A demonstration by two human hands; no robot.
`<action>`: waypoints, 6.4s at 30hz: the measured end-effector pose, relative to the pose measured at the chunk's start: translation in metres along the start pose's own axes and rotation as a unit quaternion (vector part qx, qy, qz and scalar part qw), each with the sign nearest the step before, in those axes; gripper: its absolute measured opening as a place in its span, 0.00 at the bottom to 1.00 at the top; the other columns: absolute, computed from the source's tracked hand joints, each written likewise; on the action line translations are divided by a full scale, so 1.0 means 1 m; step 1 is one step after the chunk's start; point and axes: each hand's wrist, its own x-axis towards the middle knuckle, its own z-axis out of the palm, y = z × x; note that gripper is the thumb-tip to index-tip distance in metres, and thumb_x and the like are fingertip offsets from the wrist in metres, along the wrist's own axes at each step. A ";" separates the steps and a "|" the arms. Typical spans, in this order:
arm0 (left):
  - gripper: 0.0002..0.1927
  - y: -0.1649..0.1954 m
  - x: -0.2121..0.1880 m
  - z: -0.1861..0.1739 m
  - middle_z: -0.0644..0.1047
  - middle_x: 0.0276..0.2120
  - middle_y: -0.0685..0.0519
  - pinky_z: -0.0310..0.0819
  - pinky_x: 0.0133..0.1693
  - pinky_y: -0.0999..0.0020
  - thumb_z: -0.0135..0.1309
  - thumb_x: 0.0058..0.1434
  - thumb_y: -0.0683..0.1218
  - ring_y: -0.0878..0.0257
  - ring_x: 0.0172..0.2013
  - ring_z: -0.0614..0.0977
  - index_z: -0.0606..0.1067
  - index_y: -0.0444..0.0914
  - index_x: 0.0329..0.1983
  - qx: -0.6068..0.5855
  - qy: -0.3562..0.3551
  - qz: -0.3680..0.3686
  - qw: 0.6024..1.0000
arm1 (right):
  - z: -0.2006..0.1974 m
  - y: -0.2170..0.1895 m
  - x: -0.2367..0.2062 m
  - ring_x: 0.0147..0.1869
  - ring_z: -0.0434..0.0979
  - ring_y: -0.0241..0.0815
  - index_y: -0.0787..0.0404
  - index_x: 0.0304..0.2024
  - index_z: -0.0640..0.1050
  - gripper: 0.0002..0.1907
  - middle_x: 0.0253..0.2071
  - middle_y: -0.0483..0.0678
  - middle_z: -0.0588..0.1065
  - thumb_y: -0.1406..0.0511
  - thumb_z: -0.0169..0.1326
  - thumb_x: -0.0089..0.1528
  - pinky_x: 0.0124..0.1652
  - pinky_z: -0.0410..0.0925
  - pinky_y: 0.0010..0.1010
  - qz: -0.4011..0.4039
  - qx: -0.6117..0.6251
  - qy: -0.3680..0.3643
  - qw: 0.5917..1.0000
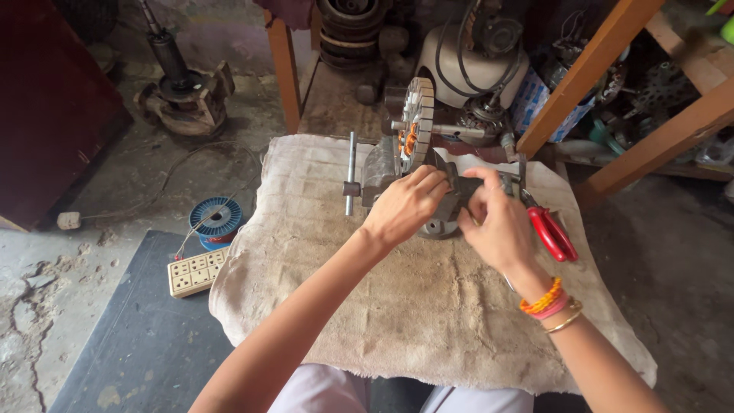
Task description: The person works on a motor rotor clamped in a bench vise, pressing small wedge pieces into the slots around the rotor one at a time by hand. They occasionally use a screwdriver to work on the rotor and reposition the piece in the vise while continuing to seat the wedges.
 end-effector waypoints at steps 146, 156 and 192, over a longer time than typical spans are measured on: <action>0.14 -0.035 0.014 -0.025 0.86 0.42 0.38 0.76 0.47 0.55 0.56 0.68 0.40 0.44 0.44 0.83 0.82 0.38 0.55 -0.423 0.202 -0.593 0.655 | 0.049 -0.042 0.047 0.46 0.81 0.40 0.64 0.64 0.65 0.21 0.45 0.51 0.78 0.71 0.53 0.69 0.45 0.76 0.27 -0.207 0.189 0.162 0.946; 0.15 -0.024 0.019 -0.038 0.82 0.51 0.41 0.77 0.56 0.60 0.54 0.58 0.34 0.49 0.54 0.83 0.81 0.31 0.48 -0.159 0.225 -0.304 0.912 | 0.029 -0.087 0.056 0.23 0.75 0.32 0.67 0.63 0.64 0.29 0.33 0.45 0.76 0.72 0.58 0.61 0.22 0.64 0.23 -0.088 0.209 0.104 0.968; 0.25 -0.009 -0.010 -0.005 0.75 0.63 0.44 0.82 0.54 0.66 0.54 0.65 0.35 0.52 0.60 0.79 0.72 0.41 0.65 -0.095 0.205 -0.239 0.944 | 0.068 0.075 0.039 0.15 0.66 0.33 0.61 0.45 0.75 0.17 0.13 0.41 0.67 0.81 0.54 0.57 0.15 0.55 0.29 -0.082 -0.017 0.160 0.984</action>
